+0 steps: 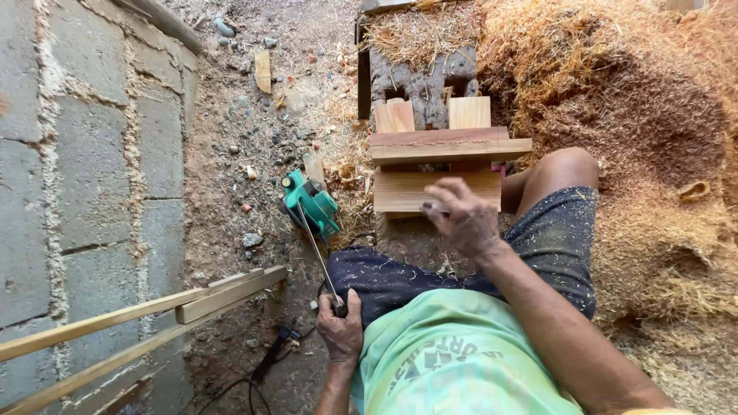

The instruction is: Measuring and marking wooden boards using a square and a pencil.

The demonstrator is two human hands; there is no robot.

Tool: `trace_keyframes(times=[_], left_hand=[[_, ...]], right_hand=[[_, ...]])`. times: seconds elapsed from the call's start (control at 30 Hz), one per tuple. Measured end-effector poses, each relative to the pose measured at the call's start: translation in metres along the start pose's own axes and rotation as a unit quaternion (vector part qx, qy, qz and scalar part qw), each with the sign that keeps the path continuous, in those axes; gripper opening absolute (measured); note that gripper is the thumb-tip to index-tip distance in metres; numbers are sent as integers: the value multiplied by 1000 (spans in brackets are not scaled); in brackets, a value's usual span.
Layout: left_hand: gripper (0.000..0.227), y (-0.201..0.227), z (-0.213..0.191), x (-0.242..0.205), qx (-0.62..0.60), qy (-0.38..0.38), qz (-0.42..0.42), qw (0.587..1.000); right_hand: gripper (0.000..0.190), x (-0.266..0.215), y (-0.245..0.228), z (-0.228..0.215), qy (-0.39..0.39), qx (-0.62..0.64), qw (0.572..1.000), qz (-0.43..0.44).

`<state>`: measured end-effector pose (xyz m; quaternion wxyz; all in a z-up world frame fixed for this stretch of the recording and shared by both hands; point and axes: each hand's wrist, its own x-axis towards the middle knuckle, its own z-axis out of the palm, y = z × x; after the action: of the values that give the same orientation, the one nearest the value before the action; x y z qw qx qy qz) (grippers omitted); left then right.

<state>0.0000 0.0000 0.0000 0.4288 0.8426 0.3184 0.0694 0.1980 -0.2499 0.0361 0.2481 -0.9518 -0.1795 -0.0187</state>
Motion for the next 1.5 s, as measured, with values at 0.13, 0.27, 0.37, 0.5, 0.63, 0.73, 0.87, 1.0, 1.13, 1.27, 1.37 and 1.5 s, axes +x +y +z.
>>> trace_keyframes(times=[0.13, 0.27, 0.37, 0.5, 0.63, 0.73, 0.87, 1.0, 1.13, 1.27, 1.37, 1.5], left_hand=[[38, 2, 0, -1, 6, 5, -9, 1000], [34, 3, -2, 2, 2, -4, 8, 1000], [35, 4, -4, 0, 18, 2, 18, 1000], [34, 8, -5, 2, 35, 15, 47, 998], [34, 5, -5, 2, 38, 2, 19, 999], [34, 2, -4, 3, 33, -23, -30, 999], [34, 1, -3, 4, 4, -2, -5, 1000], [35, 0, -2, 4, -14, -11, -20, 1000], [34, 0, -3, 4, 1, -16, -42, 999], [26, -8, -3, 10, -78, -7, -59, 995], [30, -4, -4, 13, -165, 45, -69, 983], [39, 16, -15, 22, -302, 82, -44, 949]], right_hand=[[45, 54, 16, -28, 4, -14, 999, 49], [68, 95, 41, -38, -110, -105, 987, 46], [68, 119, 57, -38, -242, -156, 955, 72], [70, 161, 77, -43, -358, -147, 917, 100], [74, 193, 99, -37, -376, -116, 915, 85], [71, 202, 117, -24, -373, -123, 917, 72], [67, 204, 119, -17, -345, -115, 927, 96], [78, 201, 93, -38, -343, -125, 928, 81], [95, 193, 97, -23, -331, -110, 937, 33], [80, 175, 72, -26, -289, -151, 944, 53], [52, 147, 59, -28, -249, -194, 948, 30], [14, 99, 53, -20, -142, -197, 965, -101]])
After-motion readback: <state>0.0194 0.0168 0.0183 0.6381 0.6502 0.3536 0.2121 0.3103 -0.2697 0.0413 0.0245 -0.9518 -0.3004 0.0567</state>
